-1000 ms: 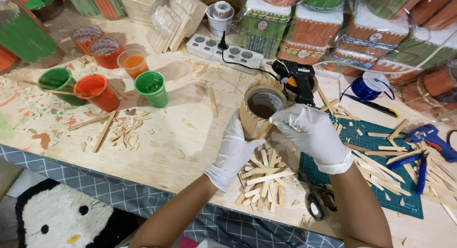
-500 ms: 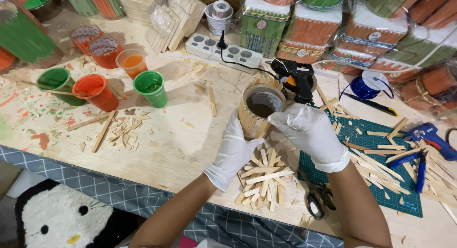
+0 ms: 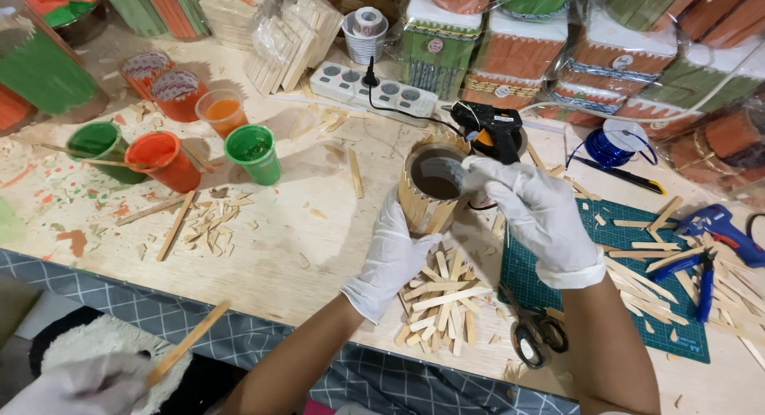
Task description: Assembling a decorative container by gluing small wooden sticks onto a cylindrical tube using a hot glue gun.
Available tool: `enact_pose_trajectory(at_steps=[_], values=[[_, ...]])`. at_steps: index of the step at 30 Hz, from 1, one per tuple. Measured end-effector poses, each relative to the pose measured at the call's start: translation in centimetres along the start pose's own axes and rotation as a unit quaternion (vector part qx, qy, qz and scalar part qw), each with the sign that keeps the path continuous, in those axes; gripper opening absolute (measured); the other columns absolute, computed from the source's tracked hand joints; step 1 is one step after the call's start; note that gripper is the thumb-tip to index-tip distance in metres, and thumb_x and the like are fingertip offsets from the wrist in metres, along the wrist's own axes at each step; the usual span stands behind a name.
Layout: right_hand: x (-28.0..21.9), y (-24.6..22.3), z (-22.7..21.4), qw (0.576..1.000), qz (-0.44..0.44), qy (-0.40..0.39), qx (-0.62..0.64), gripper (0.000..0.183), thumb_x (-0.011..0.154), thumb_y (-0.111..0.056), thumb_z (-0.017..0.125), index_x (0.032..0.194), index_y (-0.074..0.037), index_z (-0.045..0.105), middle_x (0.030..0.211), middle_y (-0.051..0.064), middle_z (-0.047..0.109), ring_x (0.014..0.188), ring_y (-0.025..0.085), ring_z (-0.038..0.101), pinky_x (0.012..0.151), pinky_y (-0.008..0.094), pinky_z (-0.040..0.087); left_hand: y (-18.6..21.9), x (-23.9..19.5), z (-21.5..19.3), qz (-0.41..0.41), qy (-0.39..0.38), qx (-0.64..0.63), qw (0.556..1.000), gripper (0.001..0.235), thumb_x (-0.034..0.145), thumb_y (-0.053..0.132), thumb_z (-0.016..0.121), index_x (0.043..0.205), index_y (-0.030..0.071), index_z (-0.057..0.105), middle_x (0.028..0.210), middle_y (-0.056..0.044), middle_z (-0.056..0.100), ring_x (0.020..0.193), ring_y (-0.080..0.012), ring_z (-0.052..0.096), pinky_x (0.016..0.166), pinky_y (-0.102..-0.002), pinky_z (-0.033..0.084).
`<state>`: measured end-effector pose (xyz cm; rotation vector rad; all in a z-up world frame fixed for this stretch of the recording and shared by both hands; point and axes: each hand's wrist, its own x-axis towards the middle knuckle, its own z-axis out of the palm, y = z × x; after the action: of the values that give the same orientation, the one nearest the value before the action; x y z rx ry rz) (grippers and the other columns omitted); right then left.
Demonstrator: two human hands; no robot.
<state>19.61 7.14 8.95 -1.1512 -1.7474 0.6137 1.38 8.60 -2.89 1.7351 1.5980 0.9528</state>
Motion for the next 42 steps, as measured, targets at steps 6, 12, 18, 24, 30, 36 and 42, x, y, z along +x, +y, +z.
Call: enact_pose_trajectory(at_steps=[6,12,18,24,30,36,42], values=[[0.8,1.6,0.1,0.962,-0.116,-0.098,-0.226,0.057,0.068,-0.028,0.094,0.12,-0.014,0.076,0.115,0.009,0.07,0.113,0.034,0.063,0.096,0.044,0.051,0.3,0.0,-0.2,0.001,-0.007,0.005,1.0,0.116,0.071,0.032,0.093,0.158,0.002,0.021,0.155,-0.025,0.036,0.147,-0.0431,0.035,0.124,-0.049,0.032],[0.7,5.0,1.1,0.902,-0.131,-0.145,-0.384,0.033,0.078,-0.036,0.083,0.108,-0.024,0.077,0.109,-0.005,0.07,0.113,0.024,0.061,0.091,0.041,0.049,1.1,-0.1,-0.8,-0.011,0.0,-0.026,1.0,0.115,0.068,0.032,0.094,0.156,0.003,0.025,0.154,-0.023,0.04,0.146,-0.0413,0.039,0.124,-0.047,0.034],[0.5,4.8,1.7,0.897,-0.146,-0.117,-0.4,0.034,0.076,-0.038,0.084,0.106,-0.024,0.077,0.106,-0.005,0.072,0.111,0.026,0.064,0.091,0.039,0.056,2.8,-0.3,-2.1,-0.032,-0.017,-0.104,0.994,0.118,0.061,0.043,0.092,0.156,0.011,0.029,0.152,-0.018,0.045,0.146,-0.0359,0.042,0.124,-0.043,0.035],[0.9,3.3,1.6,0.916,-0.119,-0.124,-0.363,0.031,0.076,-0.032,0.086,0.104,-0.023,0.077,0.106,-0.006,0.074,0.113,0.024,0.066,0.089,0.038,0.056,3.0,-0.3,-2.5,-0.035,-0.001,-0.065,0.997,0.111,0.068,0.04,0.09,0.155,0.008,0.031,0.151,-0.02,0.046,0.144,-0.0379,0.044,0.122,-0.045,0.037],[0.6,2.5,1.6,0.92,-0.098,-0.132,-0.355,0.033,0.075,-0.03,0.087,0.106,-0.02,0.077,0.107,-0.002,0.074,0.116,0.025,0.066,0.094,0.039,0.055,2.4,-3.2,-4.9,-0.01,-0.032,0.005,0.999,0.115,0.072,0.042,0.088,0.159,0.003,0.024,0.158,-0.025,0.038,0.147,-0.043,0.037,0.123,-0.051,0.033],[0.2,3.9,1.5,0.918,-0.176,-0.119,-0.336,0.03,0.087,-0.036,0.079,0.109,-0.018,0.07,0.114,0.005,0.069,0.11,0.027,0.058,0.098,0.039,0.048,-1.4,-8.9,-6.5,0.155,-0.013,0.143,0.977,0.059,0.1,0.038,0.059,0.147,0.003,0.05,0.152,-0.024,0.048,0.143,-0.042,0.041,0.12,-0.052,0.029],[0.2,1.9,0.1,0.944,-0.135,-0.147,-0.261,0.053,0.084,-0.033,0.082,0.131,-0.016,0.065,0.126,0.008,0.067,0.121,0.03,0.057,0.105,0.041,0.043,-5.7,-9.2,-10.6,-0.191,0.111,-0.011,0.975,0.038,0.099,0.014,0.04,0.123,0.001,0.066,0.127,-0.015,0.063,0.117,-0.0269,0.062,0.106,-0.037,0.049]])
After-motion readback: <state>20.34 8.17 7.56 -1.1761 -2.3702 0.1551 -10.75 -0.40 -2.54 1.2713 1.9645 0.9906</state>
